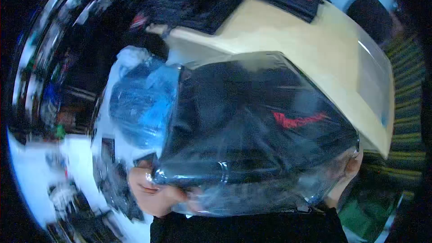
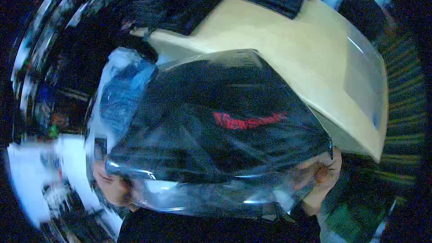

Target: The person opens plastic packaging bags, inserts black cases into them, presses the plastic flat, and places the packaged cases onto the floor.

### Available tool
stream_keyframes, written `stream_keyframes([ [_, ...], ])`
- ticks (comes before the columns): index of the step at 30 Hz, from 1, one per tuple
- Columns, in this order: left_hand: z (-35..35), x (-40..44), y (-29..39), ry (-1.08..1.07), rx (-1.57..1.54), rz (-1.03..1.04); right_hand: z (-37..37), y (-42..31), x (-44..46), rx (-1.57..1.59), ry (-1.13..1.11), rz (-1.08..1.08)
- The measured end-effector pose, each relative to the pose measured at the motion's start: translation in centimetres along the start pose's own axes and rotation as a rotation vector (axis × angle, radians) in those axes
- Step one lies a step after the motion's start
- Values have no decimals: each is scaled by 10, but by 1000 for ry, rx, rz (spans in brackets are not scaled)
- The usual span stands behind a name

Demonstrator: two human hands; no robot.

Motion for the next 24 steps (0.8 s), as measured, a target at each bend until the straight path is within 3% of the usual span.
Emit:
stream_keyframes([
  [1, -36, -19, 3, 208, -15, 10, 53, 8, 9, 65, -352, 66],
  [2, -56, -30, 1, 265, -14, -46, 103, 14, 2, 141, -698, 144],
  [4, -94, -54, -3, 382, -21, -157, 186, 42, -17, 269, -1070, 603],
  [5, -120, -68, -26, 442, -27, -307, 218, 68, -33, 280, -1071, 973],
  [7, -174, -107, -78, 621, 49, -375, 247, 121, -44, -231, -1115, 1113],
  [8, -193, -123, -95, 656, 195, -462, 253, 157, -45, -288, -1157, 1128],
  [9, -209, -140, -128, 702, 19, -463, 262, 182, -53, -208, -1237, 1035],
  [10, -219, -154, -135, 714, 144, -503, 270, 206, -61, -120, -1308, 944],
  [11, -226, -165, -141, 720, 271, -543, 251, 250, -65, -343, -1185, 1301],
  [13, -243, -175, -171, 688, 251, -478, 250, 276, -78, -397, -1174, 1384],
  [15, -265, -202, -231, 804, 35, -507, 244, 294, -88, -438, -1168, 1446],
  [17, -281, -240, -288, 1043, -401, -580, 241, 300, -105, -459, -1179, 1460],
  [19, -277, -240, -311, 1098, -507, -554, 244, 316, -103, -531, -1136, 1423],
  [21, -296, -265, -339, 1024, -389, -643, 235, 340, -112, -519, -1127, 1471],
  [24, -310, -284, -359, 978, -477, -742, 237, 340, -130, -508, -1127, 1573],
])
Point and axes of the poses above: each hand's wrist, its own x-axis towards the middle knuckle, its own z-axis out of the palm, y = z × x, the point moved 10 cm from there along x, towards the middle knuckle, and after that the axes turned 7 degrees about z, right-handed, at the moved point
